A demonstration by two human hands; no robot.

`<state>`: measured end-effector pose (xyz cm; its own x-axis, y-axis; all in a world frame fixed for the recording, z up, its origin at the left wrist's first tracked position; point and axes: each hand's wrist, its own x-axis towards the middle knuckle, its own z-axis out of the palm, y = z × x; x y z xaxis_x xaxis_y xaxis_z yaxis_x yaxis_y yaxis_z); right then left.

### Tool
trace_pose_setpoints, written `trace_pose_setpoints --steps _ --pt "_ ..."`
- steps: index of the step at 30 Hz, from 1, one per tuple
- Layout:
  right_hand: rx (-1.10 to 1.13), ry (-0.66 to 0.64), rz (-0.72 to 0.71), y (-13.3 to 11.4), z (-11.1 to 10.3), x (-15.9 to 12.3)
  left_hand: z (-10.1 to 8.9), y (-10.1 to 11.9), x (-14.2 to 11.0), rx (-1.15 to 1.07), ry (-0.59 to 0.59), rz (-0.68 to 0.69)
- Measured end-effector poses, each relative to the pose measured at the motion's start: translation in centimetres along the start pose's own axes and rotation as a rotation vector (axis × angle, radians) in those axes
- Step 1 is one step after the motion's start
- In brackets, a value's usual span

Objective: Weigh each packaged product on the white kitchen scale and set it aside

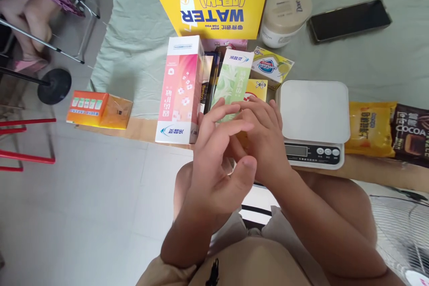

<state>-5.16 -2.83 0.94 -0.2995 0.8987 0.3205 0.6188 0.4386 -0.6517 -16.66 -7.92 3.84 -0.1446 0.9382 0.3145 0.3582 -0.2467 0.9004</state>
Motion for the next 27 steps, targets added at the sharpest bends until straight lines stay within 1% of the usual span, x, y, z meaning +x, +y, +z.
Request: trace_pose_setpoints --steps 2,5,9,11,13,15,16,18,20,22,23,25,27 --pt "0.014 -0.010 0.015 0.1 0.0 -0.1 0.2 0.3 -0.1 0.018 -0.006 -0.007" --pt "0.046 -0.061 0.032 0.3 -0.5 -0.5 0.3 0.5 -0.2 0.028 0.005 0.018" --pt "0.061 -0.021 0.026 0.7 -0.7 -1.2 0.1 -0.2 0.3 0.037 0.030 0.035" --pt "0.048 -0.050 0.024 0.8 -0.6 -1.6 0.2 -0.9 0.5 0.062 0.018 -0.013" --pt "0.051 -0.132 0.025 1.0 -0.5 -2.0 0.4 -1.4 0.5 0.068 0.001 -0.090" --pt "0.077 -0.186 0.015 1.1 -0.7 -2.4 0.9 -1.4 0.3 0.020 -0.013 -0.148" --pt "0.093 -0.184 0.005 1.2 -0.9 -2.7 1.1 -1.1 0.1 -0.033 -0.017 -0.162" --pt "0.134 -0.111 -0.027 1.4 -1.3 -3.3 1.9 -0.2 -0.1 -0.166 -0.014 -0.161" --pt "0.178 0.038 -0.068 1.8 -1.8 -4.2 2.9 0.9 -0.4 -0.279 -0.031 -0.153" --pt "0.201 0.195 -0.089 2.5 -2.4 -5.2 4.2 1.6 -0.4 -0.324 -0.103 -0.126" --pt "0.193 0.253 -0.077 2.9 -2.7 -5.7 4.8 1.8 -0.4 -0.330 -0.159 -0.107" --pt "0.139 0.310 -0.011 3.7 -3.3 -6.6 6.2 1.6 -0.3 -0.362 -0.271 -0.087" --pt "0.063 0.311 0.069 4.5 -4.0 -7.0 7.4 1.2 -0.1 -0.448 -0.358 -0.116"
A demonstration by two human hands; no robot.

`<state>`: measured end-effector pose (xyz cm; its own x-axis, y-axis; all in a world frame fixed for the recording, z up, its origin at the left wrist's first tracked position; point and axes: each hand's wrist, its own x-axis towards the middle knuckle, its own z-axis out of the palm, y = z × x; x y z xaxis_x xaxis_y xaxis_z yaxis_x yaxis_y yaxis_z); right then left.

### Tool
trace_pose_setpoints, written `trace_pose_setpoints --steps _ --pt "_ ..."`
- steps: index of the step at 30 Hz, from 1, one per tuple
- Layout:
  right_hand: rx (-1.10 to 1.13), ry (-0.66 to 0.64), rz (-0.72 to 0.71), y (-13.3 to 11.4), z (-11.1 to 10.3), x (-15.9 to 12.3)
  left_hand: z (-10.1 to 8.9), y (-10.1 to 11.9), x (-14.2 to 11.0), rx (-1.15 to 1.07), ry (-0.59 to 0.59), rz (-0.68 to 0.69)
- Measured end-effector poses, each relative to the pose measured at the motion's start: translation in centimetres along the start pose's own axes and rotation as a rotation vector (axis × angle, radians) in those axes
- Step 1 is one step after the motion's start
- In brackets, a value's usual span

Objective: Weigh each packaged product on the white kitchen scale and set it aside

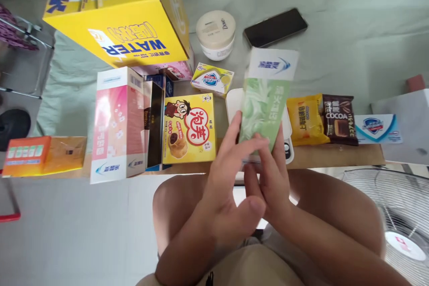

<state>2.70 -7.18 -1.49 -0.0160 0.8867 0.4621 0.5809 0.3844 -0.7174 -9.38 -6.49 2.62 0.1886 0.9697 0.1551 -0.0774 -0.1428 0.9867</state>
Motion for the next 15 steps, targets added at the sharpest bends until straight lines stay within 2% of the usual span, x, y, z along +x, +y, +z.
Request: trace_pose_setpoints --steps 3,9,12,15 --pt "-0.076 -0.027 0.036 0.9 -0.9 0.5 0.5 -1.1 1.2 -0.131 -0.050 -0.063" --pt "-0.071 -0.146 0.046 1.7 -2.3 1.6 0.6 -1.9 3.1 -0.253 -0.018 -0.157" --pt "-0.070 -0.158 0.045 2.2 -3.0 1.8 0.6 -2.3 3.4 -0.234 -0.001 -0.169" --pt "-0.067 -0.129 0.004 2.7 -3.8 1.9 0.7 -2.5 3.2 -0.170 0.087 -0.163"
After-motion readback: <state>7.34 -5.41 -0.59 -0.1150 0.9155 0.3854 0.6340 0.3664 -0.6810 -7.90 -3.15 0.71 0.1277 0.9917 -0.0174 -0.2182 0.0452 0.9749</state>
